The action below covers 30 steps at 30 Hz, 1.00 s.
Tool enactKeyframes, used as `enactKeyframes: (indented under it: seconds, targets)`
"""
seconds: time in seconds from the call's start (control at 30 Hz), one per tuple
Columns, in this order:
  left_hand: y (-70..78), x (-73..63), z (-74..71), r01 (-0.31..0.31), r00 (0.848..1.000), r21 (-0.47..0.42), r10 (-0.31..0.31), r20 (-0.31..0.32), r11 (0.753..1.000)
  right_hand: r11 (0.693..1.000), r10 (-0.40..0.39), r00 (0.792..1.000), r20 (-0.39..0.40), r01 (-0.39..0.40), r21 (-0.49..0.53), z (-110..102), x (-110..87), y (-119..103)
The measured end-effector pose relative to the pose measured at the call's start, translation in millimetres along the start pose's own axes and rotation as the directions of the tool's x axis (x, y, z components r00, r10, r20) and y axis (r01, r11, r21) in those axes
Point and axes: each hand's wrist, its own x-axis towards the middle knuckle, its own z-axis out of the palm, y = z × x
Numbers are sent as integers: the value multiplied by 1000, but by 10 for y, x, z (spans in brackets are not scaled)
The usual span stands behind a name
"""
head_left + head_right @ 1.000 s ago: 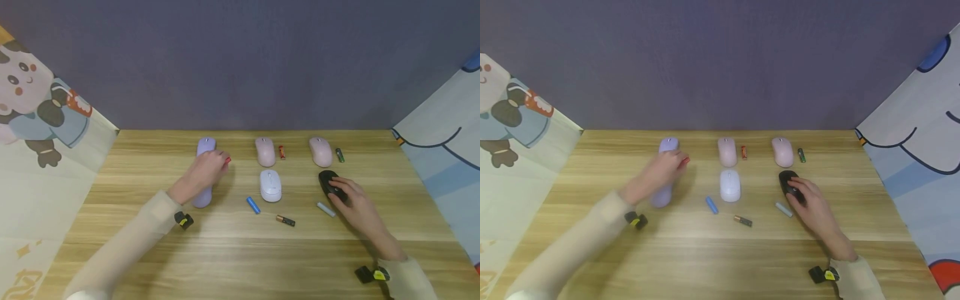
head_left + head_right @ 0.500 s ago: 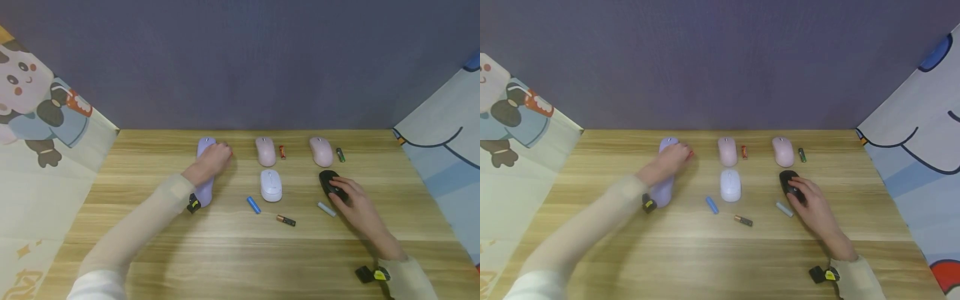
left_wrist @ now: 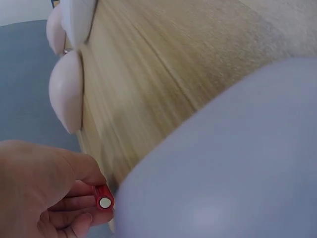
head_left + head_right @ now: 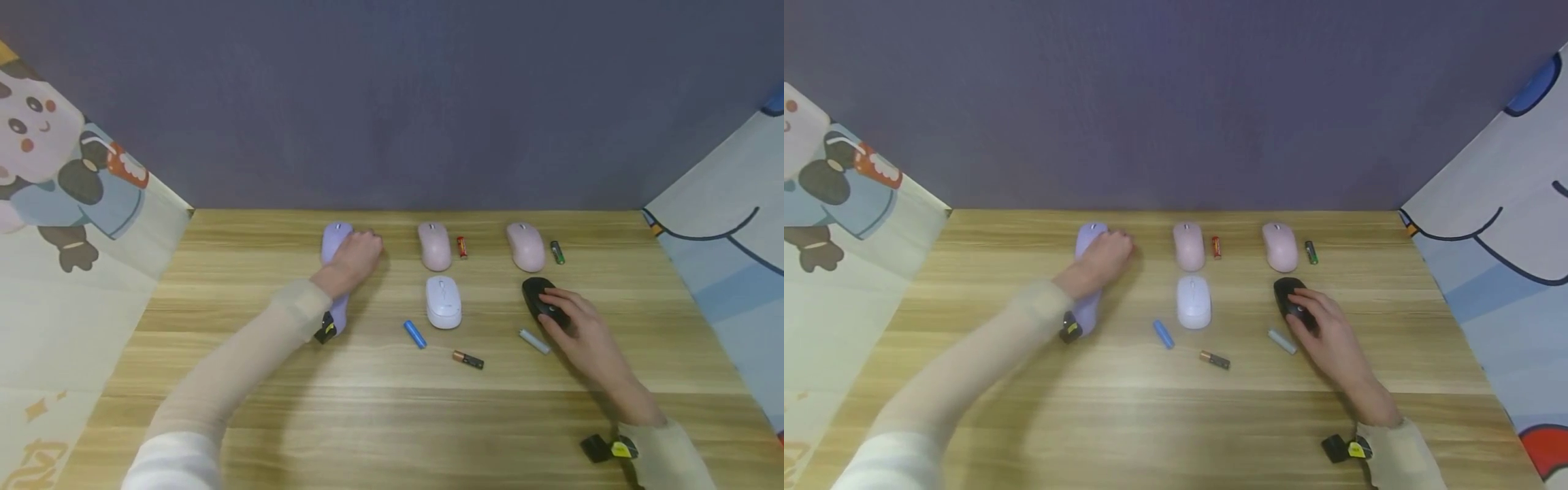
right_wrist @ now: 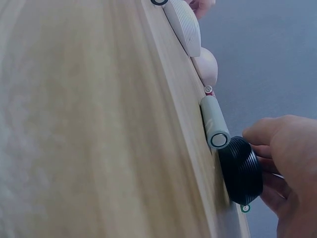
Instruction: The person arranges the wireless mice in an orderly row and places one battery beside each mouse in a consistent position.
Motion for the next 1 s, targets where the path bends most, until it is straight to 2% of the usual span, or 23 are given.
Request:
enactKeyframes:
  seconds: [0.23, 0.53, 0.77, 1.0]
  targets:
    - [13, 32, 27, 85, 996, 11, -85, 36, 996, 1000, 12, 1000, 6, -12, 5, -8, -5, -4]
    - [49, 29, 21, 138, 989, -47, -135, 67, 989, 1000, 6, 1000, -2, -6, -2, -5, -2, -7]
    - [82, 43, 4, 202, 978, -65, -198, 63, 977, 1000, 3, 1000, -12, -2, 17, -11, -10, -3]
    - [72, 58, 13, 210, 975, -20, -207, 80, 978, 1000, -10, 1000, -17, 11, 19, -9, -1, 1]
